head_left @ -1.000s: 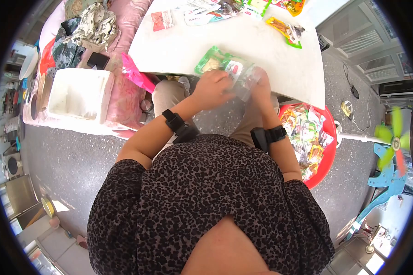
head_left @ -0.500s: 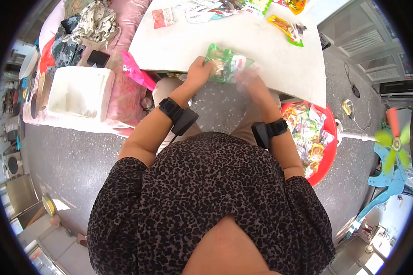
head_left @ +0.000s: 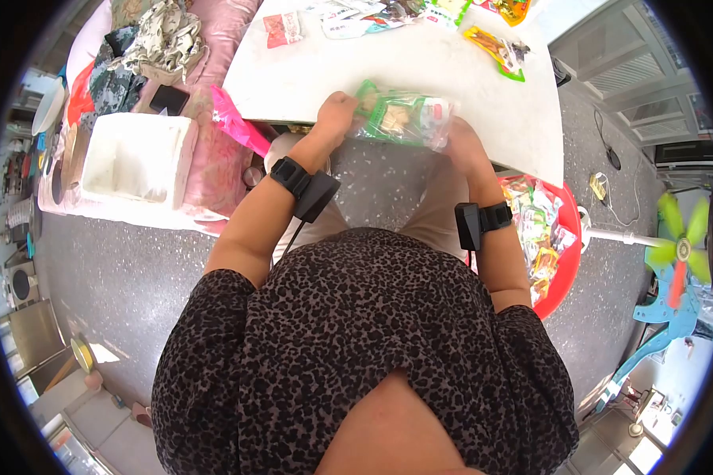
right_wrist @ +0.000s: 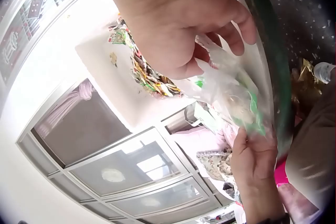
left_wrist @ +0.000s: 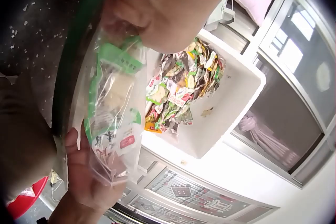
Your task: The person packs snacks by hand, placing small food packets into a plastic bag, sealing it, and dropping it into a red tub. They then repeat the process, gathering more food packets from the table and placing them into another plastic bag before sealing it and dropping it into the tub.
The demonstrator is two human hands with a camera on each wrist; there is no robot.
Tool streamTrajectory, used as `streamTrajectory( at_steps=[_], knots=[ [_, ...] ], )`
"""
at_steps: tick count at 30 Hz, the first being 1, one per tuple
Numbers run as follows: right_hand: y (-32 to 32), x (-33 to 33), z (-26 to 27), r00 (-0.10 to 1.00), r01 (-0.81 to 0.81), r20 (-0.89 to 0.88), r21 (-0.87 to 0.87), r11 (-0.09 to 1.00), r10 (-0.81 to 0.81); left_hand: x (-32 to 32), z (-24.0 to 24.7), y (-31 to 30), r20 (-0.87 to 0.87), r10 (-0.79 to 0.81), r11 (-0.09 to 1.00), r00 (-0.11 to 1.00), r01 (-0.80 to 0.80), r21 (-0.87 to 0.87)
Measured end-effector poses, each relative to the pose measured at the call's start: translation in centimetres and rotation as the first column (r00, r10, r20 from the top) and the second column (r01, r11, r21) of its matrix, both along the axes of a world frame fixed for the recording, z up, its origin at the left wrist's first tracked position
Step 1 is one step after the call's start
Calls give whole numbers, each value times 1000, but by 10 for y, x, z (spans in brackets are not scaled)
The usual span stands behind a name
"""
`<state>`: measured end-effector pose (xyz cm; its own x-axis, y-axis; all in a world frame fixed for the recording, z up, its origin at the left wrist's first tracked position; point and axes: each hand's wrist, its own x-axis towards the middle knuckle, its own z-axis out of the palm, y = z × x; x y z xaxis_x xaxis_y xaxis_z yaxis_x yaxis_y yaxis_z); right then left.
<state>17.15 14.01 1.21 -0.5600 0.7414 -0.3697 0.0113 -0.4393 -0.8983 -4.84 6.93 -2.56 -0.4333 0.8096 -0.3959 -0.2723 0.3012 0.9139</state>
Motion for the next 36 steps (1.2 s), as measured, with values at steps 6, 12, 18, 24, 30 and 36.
streamTrajectory(
  at_steps=[6,12,18,24,30,36],
  knots=[
    [6,14,-3,985,29,165,92,995,-44,1,6,-7,-35,-60,997,998,58,-49],
    [4,8,-16,980,-4,192,237,971,-43,1,14,-7,13,-206,976,978,207,-71],
    [19,-8,-33,963,121,-237,-53,991,-131,-7,5,11,314,-261,948,913,304,-95],
    [27,-1,-38,834,-48,-537,-303,952,-129,0,18,7,415,-402,914,817,325,244],
    [-3,6,-10,598,-250,-786,-370,895,-158,21,28,-11,545,-416,897,728,232,375],
    [-3,3,12,807,-197,-579,-79,977,116,32,23,-30,665,-457,884,591,217,414]
  ],
)
